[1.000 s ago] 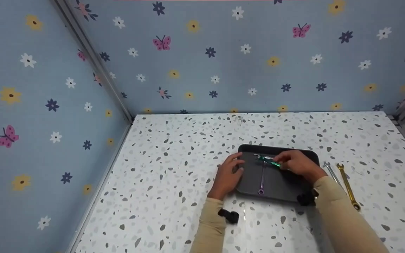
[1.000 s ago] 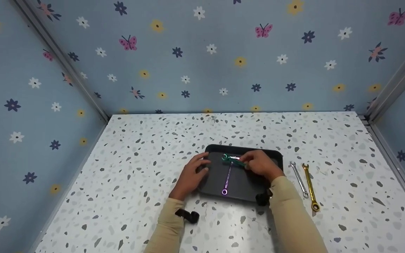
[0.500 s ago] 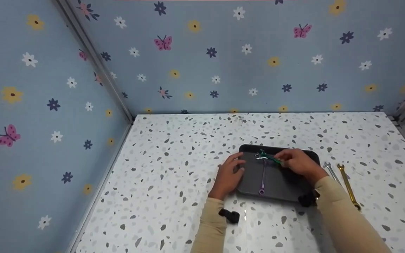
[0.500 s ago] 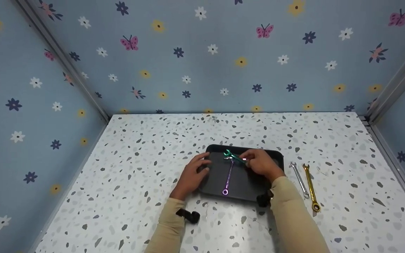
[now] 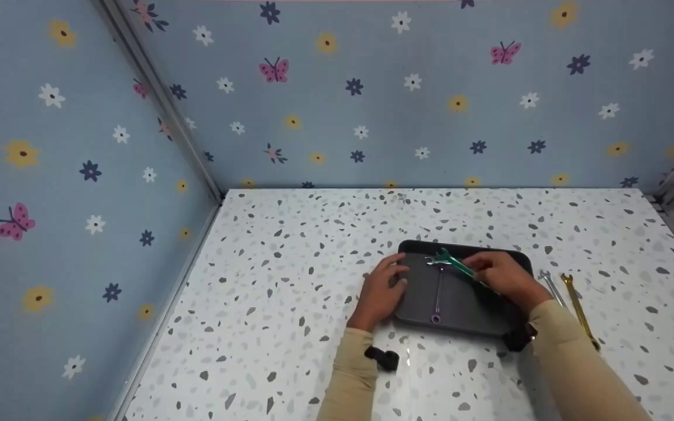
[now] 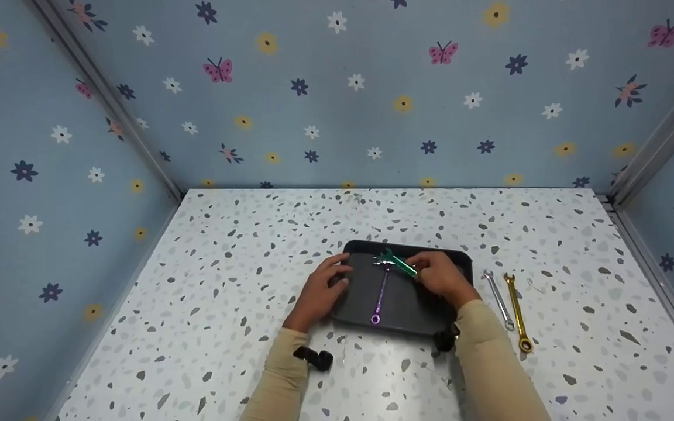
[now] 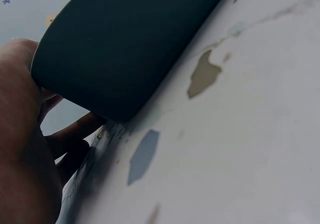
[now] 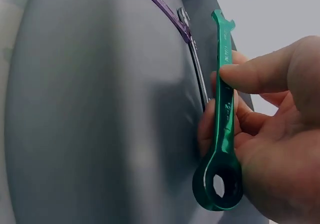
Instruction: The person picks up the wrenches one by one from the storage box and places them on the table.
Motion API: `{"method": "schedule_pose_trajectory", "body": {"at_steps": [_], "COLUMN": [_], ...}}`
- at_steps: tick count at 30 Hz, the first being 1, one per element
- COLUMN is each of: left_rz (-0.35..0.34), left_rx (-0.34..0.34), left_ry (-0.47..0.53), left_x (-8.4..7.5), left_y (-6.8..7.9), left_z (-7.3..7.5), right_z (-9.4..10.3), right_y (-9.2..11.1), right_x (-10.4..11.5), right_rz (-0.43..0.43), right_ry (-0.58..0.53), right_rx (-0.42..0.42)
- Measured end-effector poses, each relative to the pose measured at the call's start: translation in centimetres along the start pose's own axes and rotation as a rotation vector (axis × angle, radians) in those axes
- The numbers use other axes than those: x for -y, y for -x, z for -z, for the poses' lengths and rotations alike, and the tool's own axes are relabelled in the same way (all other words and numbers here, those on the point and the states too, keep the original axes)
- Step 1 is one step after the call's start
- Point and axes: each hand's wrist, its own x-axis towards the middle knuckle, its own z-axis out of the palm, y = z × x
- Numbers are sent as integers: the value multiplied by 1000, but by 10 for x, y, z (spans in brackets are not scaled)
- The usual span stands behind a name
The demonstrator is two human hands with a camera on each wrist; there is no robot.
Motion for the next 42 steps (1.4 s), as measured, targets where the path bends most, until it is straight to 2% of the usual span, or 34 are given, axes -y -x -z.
{"method": "schedule_pose_trajectory", "body": {"at_steps": [4, 13, 24, 34, 42], "left_rz": [-13, 3, 17, 17, 19], "left_rx": [-2, 0, -5, 3, -4], "left_ry": [0, 0, 6, -17, -7], "left_x": [0, 0, 0, -1, 2], "left_y": [-1, 0, 0, 0, -1], "left_z": [0, -1, 0, -1, -2], "right_z": [3, 7, 11, 13, 21], "right_y": [3, 12, 15, 22, 31], "right_x": [2, 2, 9, 5, 7], "right_rz": [-12, -31, -8, 25, 39], "right_ry": [-1, -21, 26, -37, -26], "right_rx": [7, 11, -32, -30, -25]}}
